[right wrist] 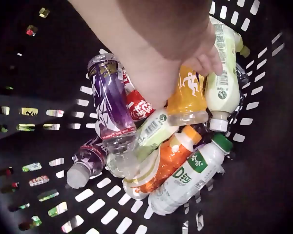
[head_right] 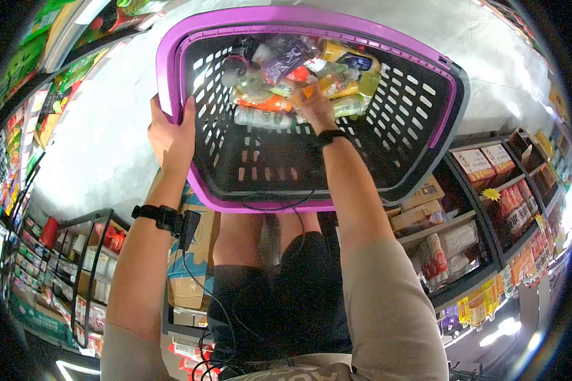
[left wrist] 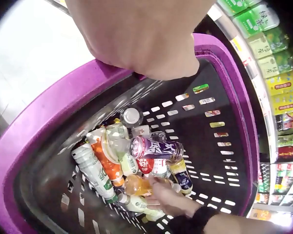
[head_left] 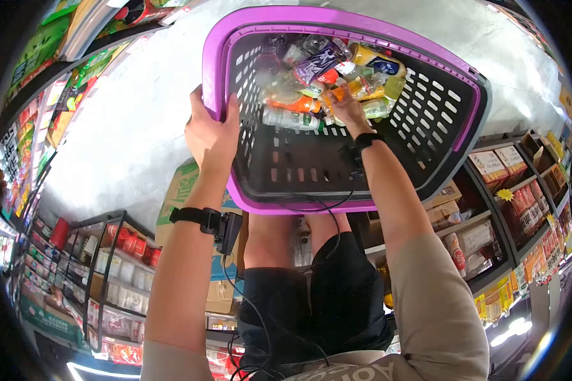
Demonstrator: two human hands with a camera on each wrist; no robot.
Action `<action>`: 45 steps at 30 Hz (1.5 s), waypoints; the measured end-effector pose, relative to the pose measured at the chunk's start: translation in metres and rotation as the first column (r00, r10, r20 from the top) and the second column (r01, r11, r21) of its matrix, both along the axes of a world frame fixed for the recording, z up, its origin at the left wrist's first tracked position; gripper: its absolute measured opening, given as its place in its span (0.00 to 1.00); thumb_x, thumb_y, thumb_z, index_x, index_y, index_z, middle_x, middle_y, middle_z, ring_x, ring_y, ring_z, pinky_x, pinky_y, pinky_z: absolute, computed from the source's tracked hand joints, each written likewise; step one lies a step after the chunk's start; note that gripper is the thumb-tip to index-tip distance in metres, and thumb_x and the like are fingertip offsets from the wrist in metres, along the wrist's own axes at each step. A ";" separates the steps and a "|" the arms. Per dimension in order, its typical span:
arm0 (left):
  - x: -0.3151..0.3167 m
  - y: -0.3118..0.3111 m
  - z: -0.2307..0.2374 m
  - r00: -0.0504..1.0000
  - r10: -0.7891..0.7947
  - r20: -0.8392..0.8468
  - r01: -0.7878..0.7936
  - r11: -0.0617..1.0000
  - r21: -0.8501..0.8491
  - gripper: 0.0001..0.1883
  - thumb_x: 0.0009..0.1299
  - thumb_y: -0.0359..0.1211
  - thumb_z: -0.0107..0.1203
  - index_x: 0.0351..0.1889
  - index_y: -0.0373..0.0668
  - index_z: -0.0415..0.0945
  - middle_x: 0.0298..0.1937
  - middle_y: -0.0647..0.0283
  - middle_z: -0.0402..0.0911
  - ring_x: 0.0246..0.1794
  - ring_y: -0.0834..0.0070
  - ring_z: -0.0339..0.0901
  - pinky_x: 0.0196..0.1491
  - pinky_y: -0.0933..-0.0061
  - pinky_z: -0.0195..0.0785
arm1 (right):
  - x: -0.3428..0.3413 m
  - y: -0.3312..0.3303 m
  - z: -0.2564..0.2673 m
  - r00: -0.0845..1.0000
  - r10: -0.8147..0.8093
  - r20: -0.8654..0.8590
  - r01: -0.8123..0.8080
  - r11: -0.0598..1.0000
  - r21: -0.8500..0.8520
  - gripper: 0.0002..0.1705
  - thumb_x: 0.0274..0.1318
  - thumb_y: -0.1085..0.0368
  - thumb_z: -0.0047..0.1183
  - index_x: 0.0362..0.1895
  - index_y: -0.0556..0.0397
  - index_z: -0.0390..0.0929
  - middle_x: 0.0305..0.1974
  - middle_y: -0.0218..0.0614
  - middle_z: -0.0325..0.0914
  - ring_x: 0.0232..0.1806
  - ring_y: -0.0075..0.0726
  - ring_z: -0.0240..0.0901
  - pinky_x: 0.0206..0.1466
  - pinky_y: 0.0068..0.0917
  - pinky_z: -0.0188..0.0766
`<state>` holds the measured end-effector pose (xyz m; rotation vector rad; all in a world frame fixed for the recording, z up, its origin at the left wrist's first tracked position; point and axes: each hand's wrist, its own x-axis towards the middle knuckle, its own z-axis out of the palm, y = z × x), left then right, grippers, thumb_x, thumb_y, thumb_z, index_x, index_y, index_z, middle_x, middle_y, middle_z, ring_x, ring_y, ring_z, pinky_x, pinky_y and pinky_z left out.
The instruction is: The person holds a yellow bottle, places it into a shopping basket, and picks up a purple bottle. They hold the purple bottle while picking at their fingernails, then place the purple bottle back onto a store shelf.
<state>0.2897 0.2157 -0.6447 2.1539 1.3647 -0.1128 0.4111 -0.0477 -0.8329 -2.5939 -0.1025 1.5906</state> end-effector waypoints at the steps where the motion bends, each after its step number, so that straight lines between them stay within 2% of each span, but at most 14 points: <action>1: 0.001 0.001 -0.002 1.000 0.007 0.025 -0.006 1.000 -0.014 0.23 0.67 0.42 0.65 0.52 0.36 0.74 0.33 0.47 0.86 0.33 0.52 0.85 0.40 0.58 0.76 | -0.022 -0.031 -0.056 0.969 -0.231 0.083 0.207 0.950 0.233 0.40 0.68 0.35 0.40 0.74 0.45 0.55 0.57 0.55 0.76 0.61 0.66 0.73 0.61 0.48 0.72; 2: 0.000 0.001 -0.003 1.000 -0.001 0.015 0.001 1.000 -0.002 0.23 0.67 0.42 0.65 0.52 0.36 0.74 0.34 0.47 0.86 0.33 0.51 0.85 0.41 0.57 0.76 | -0.044 -0.061 -0.111 0.901 -0.425 0.087 0.336 0.811 0.479 0.36 0.68 0.38 0.41 0.70 0.44 0.60 0.57 0.57 0.74 0.60 0.67 0.73 0.61 0.50 0.71; 5: 0.003 0.002 0.001 1.000 -0.010 -0.006 0.010 1.000 -0.023 0.24 0.67 0.43 0.64 0.54 0.37 0.74 0.33 0.47 0.86 0.33 0.51 0.85 0.40 0.56 0.76 | -0.033 -0.052 -0.074 0.961 0.134 0.243 -0.174 0.974 0.148 0.34 0.67 0.37 0.43 0.68 0.44 0.62 0.58 0.59 0.73 0.57 0.68 0.75 0.59 0.54 0.72; 8: 0.003 0.004 -0.004 0.991 -0.023 -0.131 0.021 1.000 -0.015 0.27 0.67 0.45 0.64 0.58 0.39 0.73 0.33 0.47 0.86 0.34 0.51 0.85 0.40 0.55 0.76 | -0.010 -0.006 0.015 0.997 0.073 -0.003 -0.072 0.992 0.104 0.43 0.66 0.32 0.43 0.73 0.47 0.57 0.53 0.67 0.78 0.57 0.70 0.75 0.57 0.54 0.73; 12: 0.014 0.002 0.005 0.986 0.034 -0.164 -0.049 0.995 -0.089 0.27 0.65 0.47 0.62 0.58 0.45 0.74 0.30 0.50 0.85 0.32 0.49 0.84 0.39 0.51 0.77 | -0.002 -0.013 -0.007 0.987 0.124 -0.106 -0.105 0.980 0.170 0.48 0.64 0.32 0.45 0.76 0.48 0.48 0.56 0.63 0.75 0.60 0.63 0.74 0.59 0.45 0.72; 20: 0.008 -0.003 -0.004 0.996 -0.008 -0.086 -0.001 0.995 -0.098 0.27 0.67 0.49 0.60 0.60 0.47 0.72 0.35 0.51 0.86 0.36 0.50 0.85 0.44 0.52 0.77 | 0.003 0.016 0.003 0.869 -0.491 -0.061 0.495 0.857 0.144 0.22 0.61 0.64 0.60 0.56 0.53 0.69 0.48 0.36 0.79 0.51 0.32 0.76 0.56 0.32 0.73; 24: 0.009 -0.002 -0.004 0.999 -0.021 -0.045 0.016 0.993 -0.114 0.29 0.66 0.48 0.62 0.60 0.42 0.71 0.38 0.47 0.86 0.38 0.48 0.85 0.44 0.52 0.77 | 0.007 0.016 0.008 0.840 -0.530 -0.120 0.536 0.844 0.020 0.36 0.58 0.54 0.65 0.67 0.50 0.66 0.58 0.42 0.78 0.61 0.40 0.74 0.62 0.35 0.68; 26: 0.009 -0.001 -0.008 1.000 -0.030 -0.001 0.029 0.995 -0.094 0.29 0.66 0.47 0.63 0.60 0.42 0.71 0.38 0.47 0.86 0.38 0.48 0.85 0.44 0.53 0.77 | 0.020 0.037 0.044 0.676 -0.699 -0.233 0.714 0.699 -0.025 0.41 0.54 0.56 0.67 0.70 0.49 0.65 0.62 0.43 0.75 0.66 0.41 0.70 0.65 0.35 0.67; 31: 0.004 -0.003 -0.013 0.997 -0.049 0.051 0.053 0.995 -0.087 0.29 0.67 0.45 0.63 0.60 0.39 0.70 0.35 0.45 0.86 0.37 0.49 0.85 0.43 0.53 0.77 | 0.013 -0.006 -0.010 0.521 -0.806 -0.281 0.832 0.553 -0.042 0.39 0.54 0.53 0.67 0.69 0.46 0.68 0.67 0.40 0.69 0.71 0.42 0.62 0.66 0.50 0.60; 35: 0.006 -0.003 -0.010 0.998 -0.055 0.025 0.056 0.996 -0.072 0.28 0.68 0.44 0.63 0.60 0.40 0.70 0.34 0.46 0.85 0.34 0.48 0.85 0.41 0.53 0.76 | 0.016 -0.008 -0.002 0.581 -0.723 -0.375 0.787 0.616 0.031 0.36 0.57 0.45 0.64 0.67 0.41 0.71 0.69 0.35 0.65 0.73 0.44 0.57 0.68 0.69 0.53; 38: 0.007 -0.003 -0.009 0.999 -0.033 -0.005 0.032 0.996 -0.085 0.27 0.68 0.46 0.61 0.60 0.44 0.70 0.36 0.47 0.86 0.37 0.49 0.85 0.43 0.53 0.76 | -0.004 -0.009 0.011 0.752 -0.585 -0.302 0.653 0.725 0.222 0.32 0.60 0.44 0.60 0.62 0.47 0.73 0.60 0.40 0.74 0.63 0.38 0.70 0.61 0.49 0.67; 41: 0.014 -0.001 0.002 0.991 -0.020 -0.131 0.002 0.991 -0.137 0.27 0.69 0.49 0.59 0.61 0.46 0.70 0.39 0.46 0.86 0.41 0.48 0.85 0.45 0.53 0.76 | 0.012 -0.010 0.046 0.894 -0.169 -0.414 0.238 0.964 0.120 0.27 0.60 0.47 0.60 0.57 0.49 0.77 0.45 0.31 0.80 0.42 0.32 0.78 0.42 0.27 0.72; 44: 0.018 0.001 0.016 0.956 -0.073 -0.285 0.000 0.969 -0.249 0.29 0.70 0.52 0.57 0.62 0.45 0.69 0.40 0.47 0.86 0.42 0.45 0.84 0.46 0.48 0.76 | 0.014 0.010 0.161 0.945 0.051 -0.322 0.011 0.982 0.186 0.22 0.67 0.54 0.52 0.57 0.55 0.73 0.42 0.41 0.80 0.41 0.41 0.79 0.42 0.38 0.77; 45: 0.012 0.002 0.013 0.958 -0.050 -0.281 -0.050 0.940 -0.339 0.32 0.71 0.56 0.54 0.65 0.46 0.67 0.44 0.46 0.86 0.45 0.47 0.84 0.47 0.47 0.76 | 0.000 -0.039 0.115 0.670 -0.279 -0.688 0.585 0.769 0.258 0.17 0.66 0.56 0.53 0.52 0.52 0.73 0.36 0.35 0.77 0.36 0.37 0.76 0.37 0.37 0.75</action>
